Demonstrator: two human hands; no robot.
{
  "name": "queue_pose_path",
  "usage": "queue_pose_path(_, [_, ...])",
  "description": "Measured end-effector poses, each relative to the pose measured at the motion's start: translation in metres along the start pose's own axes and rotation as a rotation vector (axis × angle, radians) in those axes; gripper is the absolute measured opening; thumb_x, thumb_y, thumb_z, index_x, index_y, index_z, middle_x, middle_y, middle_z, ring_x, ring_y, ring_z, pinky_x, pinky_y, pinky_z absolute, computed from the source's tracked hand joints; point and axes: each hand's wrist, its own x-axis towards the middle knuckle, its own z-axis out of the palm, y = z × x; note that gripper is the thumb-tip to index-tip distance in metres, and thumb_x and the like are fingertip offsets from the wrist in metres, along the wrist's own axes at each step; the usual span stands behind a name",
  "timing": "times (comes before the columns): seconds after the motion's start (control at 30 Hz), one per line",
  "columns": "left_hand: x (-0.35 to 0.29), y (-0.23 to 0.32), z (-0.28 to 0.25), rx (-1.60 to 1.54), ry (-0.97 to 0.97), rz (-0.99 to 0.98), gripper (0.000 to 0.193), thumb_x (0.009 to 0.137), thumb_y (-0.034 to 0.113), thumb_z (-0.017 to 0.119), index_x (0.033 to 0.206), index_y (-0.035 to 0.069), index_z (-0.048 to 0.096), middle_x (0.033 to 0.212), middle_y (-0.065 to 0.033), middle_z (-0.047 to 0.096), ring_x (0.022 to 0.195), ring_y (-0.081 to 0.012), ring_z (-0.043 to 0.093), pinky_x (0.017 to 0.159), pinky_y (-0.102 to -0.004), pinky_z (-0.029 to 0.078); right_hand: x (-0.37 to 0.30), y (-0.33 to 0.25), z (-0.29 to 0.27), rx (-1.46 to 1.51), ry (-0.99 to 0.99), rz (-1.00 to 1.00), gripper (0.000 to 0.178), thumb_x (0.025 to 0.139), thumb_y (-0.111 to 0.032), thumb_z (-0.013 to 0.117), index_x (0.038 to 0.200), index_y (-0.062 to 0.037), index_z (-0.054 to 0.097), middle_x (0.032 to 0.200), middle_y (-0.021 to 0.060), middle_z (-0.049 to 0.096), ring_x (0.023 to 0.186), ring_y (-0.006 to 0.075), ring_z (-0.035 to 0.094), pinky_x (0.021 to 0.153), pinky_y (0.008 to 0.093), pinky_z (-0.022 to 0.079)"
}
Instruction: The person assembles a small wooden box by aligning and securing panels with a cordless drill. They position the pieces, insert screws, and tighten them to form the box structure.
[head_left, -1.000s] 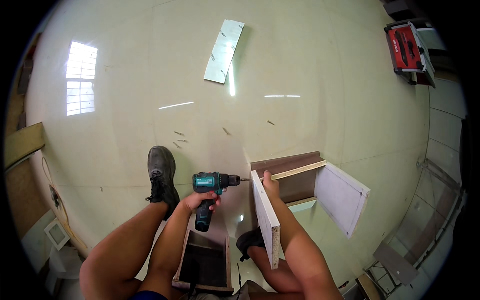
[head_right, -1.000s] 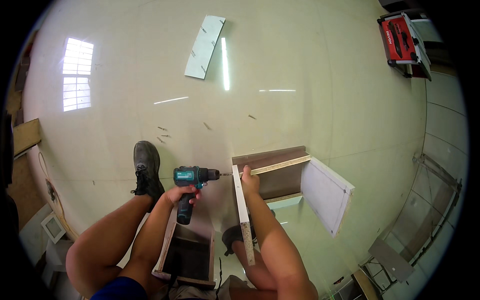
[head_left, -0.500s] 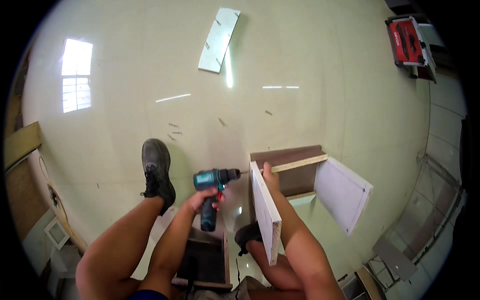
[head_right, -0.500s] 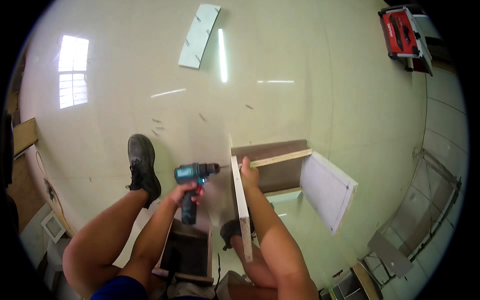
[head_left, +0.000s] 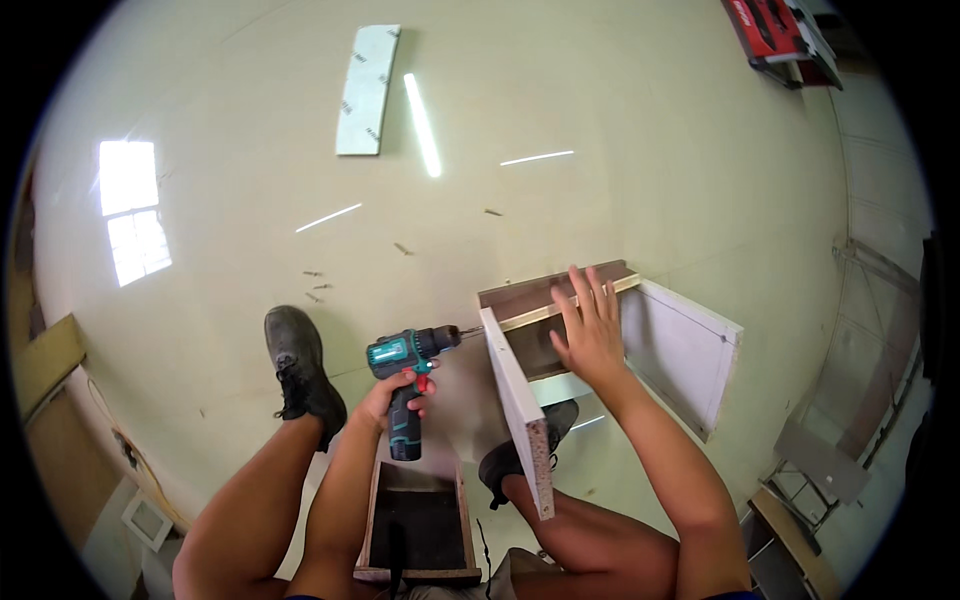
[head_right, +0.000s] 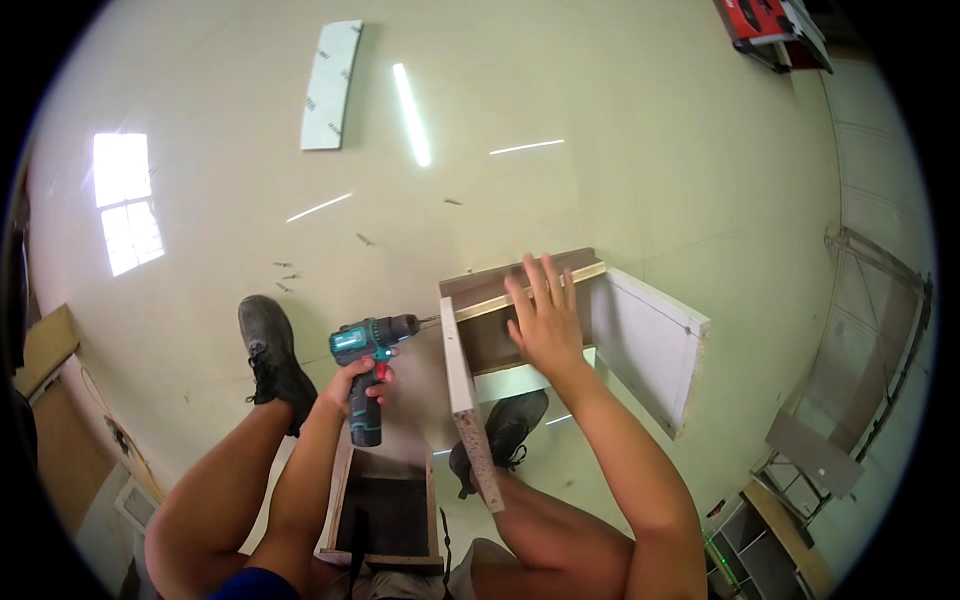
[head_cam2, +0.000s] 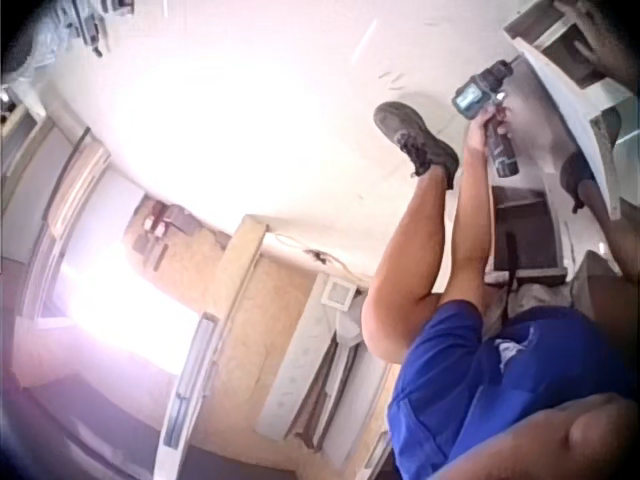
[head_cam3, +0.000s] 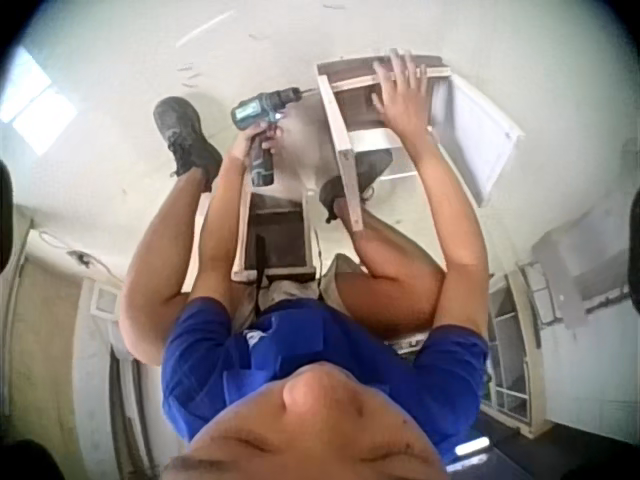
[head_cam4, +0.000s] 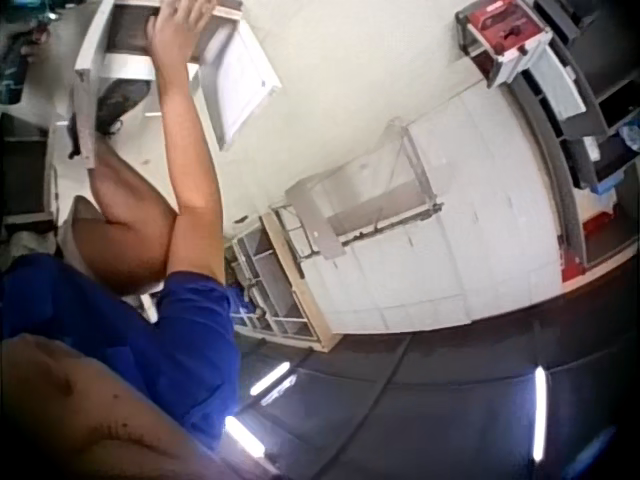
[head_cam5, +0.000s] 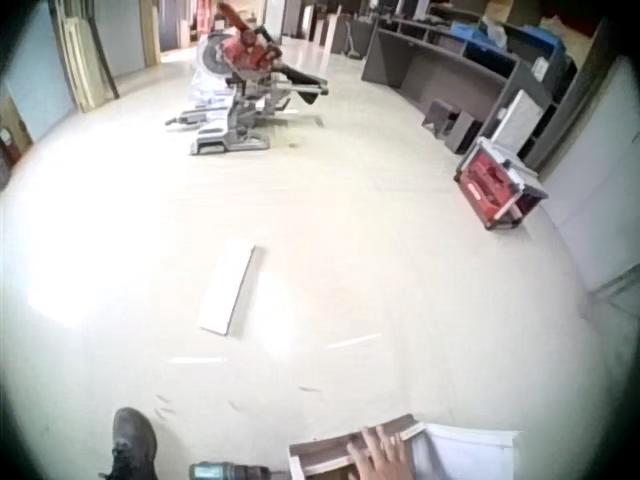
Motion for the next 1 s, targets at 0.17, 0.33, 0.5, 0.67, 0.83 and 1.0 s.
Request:
queue_pose_path(0.17, [0.001, 0.005, 0.002, 0.057, -0.035, 0.006, 0.054, 0.087, 0.027, 0.066, 0.134, 0.005, 0.048, 0.093, -0.0096, 0.065, 0.057, -0.0125, 0.051, 0.062, -0.0362, 0.052, -0.012, 0.046, 0.063, -0.223, -0.100, 0.027, 0.019, 0.084, -0.015, 0.057, 0.099, -0.0068, 0.066, 0.103, 0.0114, 0.066, 0.108, 0.0300, 0.060, 0.102, 0.0461, 0.042])
queue_pose_path(0.33, [-0.002, 0.008, 0.000, 0.072, -0.036, 0.010, 0.057, 0.087, 0.028, 0.067, 0.135, 0.005, 0.047, 0.093, -0.0102, 0.065, 0.058, -0.0127, 0.051, 0.062, -0.0366, 0.054, -0.005, 0.047, 0.062, -0.249, -0.197, -0.042, 0.012, 0.081, -0.013, 0.059, 0.088, -0.0070, 0.065, 0.085, 0.0069, 0.064, 0.088, 0.0246, 0.059, 0.082, 0.0378, 0.045])
queue_pose_path(0.5, [-0.002, 0.015, 0.002, 0.118, -0.012, -0.024, 0.059, 0.087, 0.028, 0.067, 0.137, 0.006, 0.045, 0.093, -0.0106, 0.065, 0.058, -0.0132, 0.052, 0.062, -0.0374, 0.054, -0.014, 0.051, 0.053, -0.176, -0.337, 0.044, 0.013, 0.081, -0.012, 0.059, 0.090, -0.0071, 0.066, 0.092, 0.0074, 0.065, 0.093, 0.0256, 0.061, 0.086, 0.0384, 0.046])
queue_pose_path(0.67, [-0.005, 0.022, 0.007, 0.147, -0.010, -0.036, 0.059, 0.086, 0.027, 0.067, 0.137, 0.006, 0.045, 0.093, -0.0106, 0.065, 0.057, -0.0138, 0.052, 0.061, -0.0376, 0.054, -0.004, 0.064, 0.074, -0.125, -0.412, 0.116, 0.012, 0.080, -0.012, 0.062, 0.089, -0.0073, 0.069, 0.094, 0.0077, 0.065, 0.096, 0.0248, 0.065, 0.081, 0.0380, 0.053])
queue_pose_path(0.83, [-0.003, 0.025, 0.010, 0.160, 0.019, -0.045, 0.055, 0.086, 0.025, 0.067, 0.134, 0.006, 0.049, 0.092, -0.0104, 0.065, 0.057, -0.0143, 0.052, 0.060, -0.0384, 0.054, -0.008, 0.070, 0.084, -0.200, -0.453, 0.041, 0.008, 0.077, -0.009, 0.064, 0.081, -0.0072, 0.071, 0.091, 0.0094, 0.066, 0.081, 0.0257, 0.069, 0.069, 0.0376, 0.057])
queue_pose_path(1.0, [-0.007, 0.027, 0.012, 0.178, 0.033, -0.025, 0.053, 0.086, 0.025, 0.066, 0.133, 0.006, 0.049, 0.092, -0.0103, 0.065, 0.058, -0.0147, 0.053, 0.061, -0.0394, 0.054, -0.013, 0.067, 0.082, -0.148, -0.457, 0.035, 0.007, 0.076, -0.009, 0.064, 0.077, -0.0064, 0.071, 0.090, 0.0117, 0.067, 0.080, 0.0272, 0.070, 0.068, 0.0383, 0.057])
